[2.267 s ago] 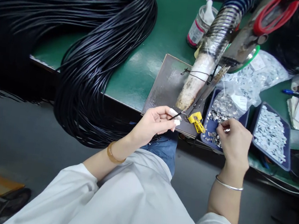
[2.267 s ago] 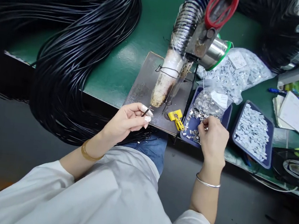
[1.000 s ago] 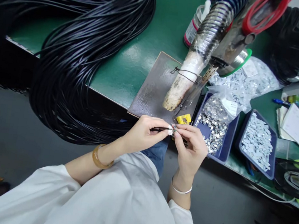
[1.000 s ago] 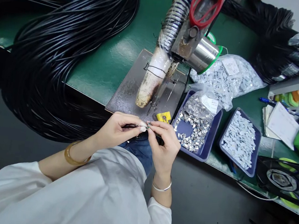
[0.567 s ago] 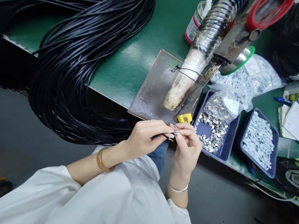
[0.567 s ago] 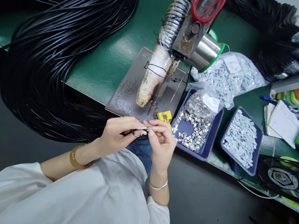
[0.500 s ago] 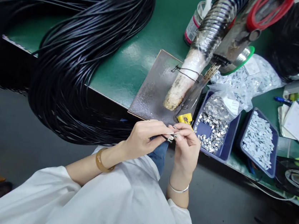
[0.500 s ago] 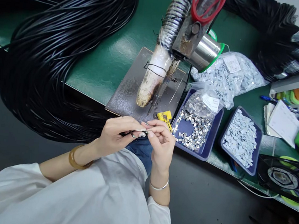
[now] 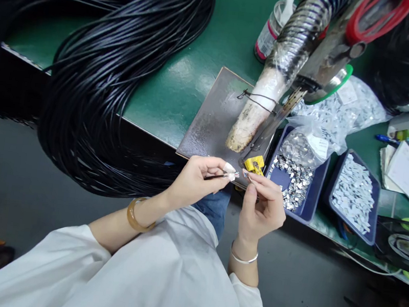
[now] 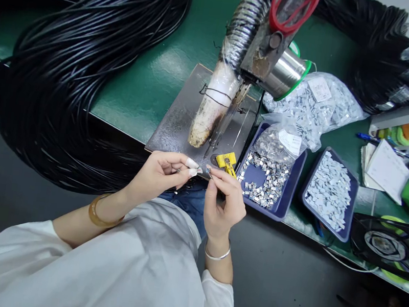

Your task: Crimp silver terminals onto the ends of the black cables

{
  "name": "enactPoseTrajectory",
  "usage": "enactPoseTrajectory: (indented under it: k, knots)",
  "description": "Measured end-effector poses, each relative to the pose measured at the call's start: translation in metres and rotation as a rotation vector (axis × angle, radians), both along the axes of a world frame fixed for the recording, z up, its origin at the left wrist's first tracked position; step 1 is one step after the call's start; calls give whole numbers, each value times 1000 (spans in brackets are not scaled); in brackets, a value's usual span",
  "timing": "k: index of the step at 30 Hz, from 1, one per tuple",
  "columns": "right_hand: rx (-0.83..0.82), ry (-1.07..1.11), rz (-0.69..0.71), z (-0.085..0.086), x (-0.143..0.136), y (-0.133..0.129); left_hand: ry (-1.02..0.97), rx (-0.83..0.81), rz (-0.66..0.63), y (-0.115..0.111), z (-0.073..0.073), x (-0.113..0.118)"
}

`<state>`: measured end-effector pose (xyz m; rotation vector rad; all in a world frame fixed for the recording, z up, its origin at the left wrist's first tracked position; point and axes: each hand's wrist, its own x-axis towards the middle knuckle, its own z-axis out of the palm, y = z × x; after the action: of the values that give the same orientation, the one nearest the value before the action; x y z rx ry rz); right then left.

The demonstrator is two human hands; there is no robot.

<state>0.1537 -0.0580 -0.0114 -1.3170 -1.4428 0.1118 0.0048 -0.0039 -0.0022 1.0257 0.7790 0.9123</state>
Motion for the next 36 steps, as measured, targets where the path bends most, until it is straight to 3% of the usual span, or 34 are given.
enactPoseTrajectory:
  k: [5,12,27,31,36]
  knots:
    - [99,-154,16,1,0,0,-31,5,-8,4,4,3]
    - [45,-48,27,-3,2,2,-16,-14,-2,7,2,1]
    - [93,-254,35,-5,3,2,96,31,5,5,0,1]
    - [67,-351,32,0,4,4,149,84,18,2,-1,2]
    - [-32,-256,-5,8,3,7,140,85,-9,3,2,4]
